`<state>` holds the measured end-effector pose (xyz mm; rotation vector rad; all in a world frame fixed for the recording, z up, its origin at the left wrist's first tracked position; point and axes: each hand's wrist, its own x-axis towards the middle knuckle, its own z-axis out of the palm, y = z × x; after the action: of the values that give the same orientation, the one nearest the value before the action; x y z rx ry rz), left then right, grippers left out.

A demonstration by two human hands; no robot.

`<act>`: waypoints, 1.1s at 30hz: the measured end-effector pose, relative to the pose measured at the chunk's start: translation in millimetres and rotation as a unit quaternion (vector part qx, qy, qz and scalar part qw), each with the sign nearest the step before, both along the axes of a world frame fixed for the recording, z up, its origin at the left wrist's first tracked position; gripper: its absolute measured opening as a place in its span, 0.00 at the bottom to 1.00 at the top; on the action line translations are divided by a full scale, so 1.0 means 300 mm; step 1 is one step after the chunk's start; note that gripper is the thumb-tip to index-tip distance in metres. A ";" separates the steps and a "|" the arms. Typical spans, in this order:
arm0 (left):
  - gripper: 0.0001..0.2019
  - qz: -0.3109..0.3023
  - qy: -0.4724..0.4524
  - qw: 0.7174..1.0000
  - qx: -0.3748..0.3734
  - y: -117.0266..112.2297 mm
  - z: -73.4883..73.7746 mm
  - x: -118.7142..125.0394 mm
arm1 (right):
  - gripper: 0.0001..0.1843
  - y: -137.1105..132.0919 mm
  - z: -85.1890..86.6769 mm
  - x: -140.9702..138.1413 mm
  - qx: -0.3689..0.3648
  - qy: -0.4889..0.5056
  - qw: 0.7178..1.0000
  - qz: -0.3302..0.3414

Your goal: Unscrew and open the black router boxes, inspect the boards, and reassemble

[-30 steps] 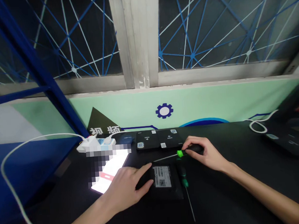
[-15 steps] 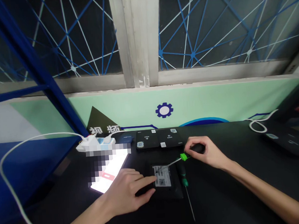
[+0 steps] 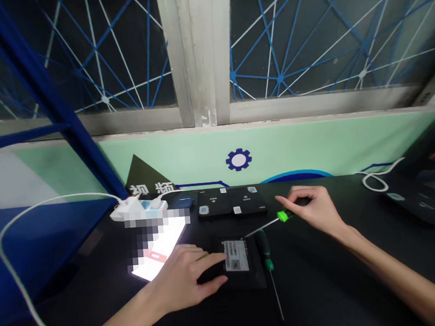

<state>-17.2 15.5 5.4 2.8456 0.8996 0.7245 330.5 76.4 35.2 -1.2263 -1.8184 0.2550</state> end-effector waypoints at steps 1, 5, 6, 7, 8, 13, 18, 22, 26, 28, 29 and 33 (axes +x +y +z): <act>0.14 -0.002 -0.004 1.000 0.003 0.001 -0.002 0.000 | 0.23 -0.001 0.005 0.005 0.017 -0.001 1.000 -0.005; 0.14 -0.008 -0.013 1.000 0.003 0.004 -0.004 0.004 | 0.23 -0.004 0.019 0.018 0.069 -0.009 0.997 -0.012; 0.14 -0.008 -0.011 1.000 0.000 0.004 -0.004 0.005 | 0.23 -0.003 0.021 0.020 0.077 -0.010 0.997 -0.013; 0.14 -0.008 -0.009 1.000 -0.003 0.005 -0.004 0.005 | 0.23 -0.002 0.021 0.022 0.082 -0.010 0.996 -0.015; 0.14 -0.007 -0.007 1.000 -0.005 0.005 -0.004 0.006 | 0.23 -0.001 0.021 0.024 0.084 -0.008 0.996 -0.015; 0.14 -0.005 -0.005 1.000 -0.007 0.003 -0.003 0.008 | 0.22 -0.002 0.012 0.019 0.086 0.004 0.996 -0.013; 0.14 -0.004 -0.003 1.000 -0.013 0.005 -0.003 0.010 | 0.21 -0.007 -0.001 0.008 0.093 0.002 0.996 0.000; 0.15 -0.006 -0.002 1.000 -0.013 0.004 -0.009 0.007 | 0.21 -0.007 -0.006 0.009 0.105 0.010 0.994 0.000; 0.15 -0.003 -0.001 1.000 -0.014 0.001 -0.015 0.004 | 0.21 -0.008 -0.002 0.010 0.113 0.014 0.994 -0.001; 0.15 -0.005 0.002 1.000 -0.016 0.000 -0.015 0.004 | 0.21 -0.009 0.001 0.009 0.114 0.015 0.993 -0.001; 0.15 -0.007 0.003 1.000 -0.016 0.000 -0.014 0.004 | 0.21 -0.009 0.002 0.009 0.116 0.016 0.993 -0.003; 0.14 -0.007 -0.001 1.000 -0.011 -0.001 -0.005 0.008 | 0.20 -0.008 -0.001 0.010 0.120 0.020 0.993 -0.002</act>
<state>-14.8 15.3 3.9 2.8282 0.8797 0.7111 333.5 74.0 35.0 -1.0491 -1.7544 0.0559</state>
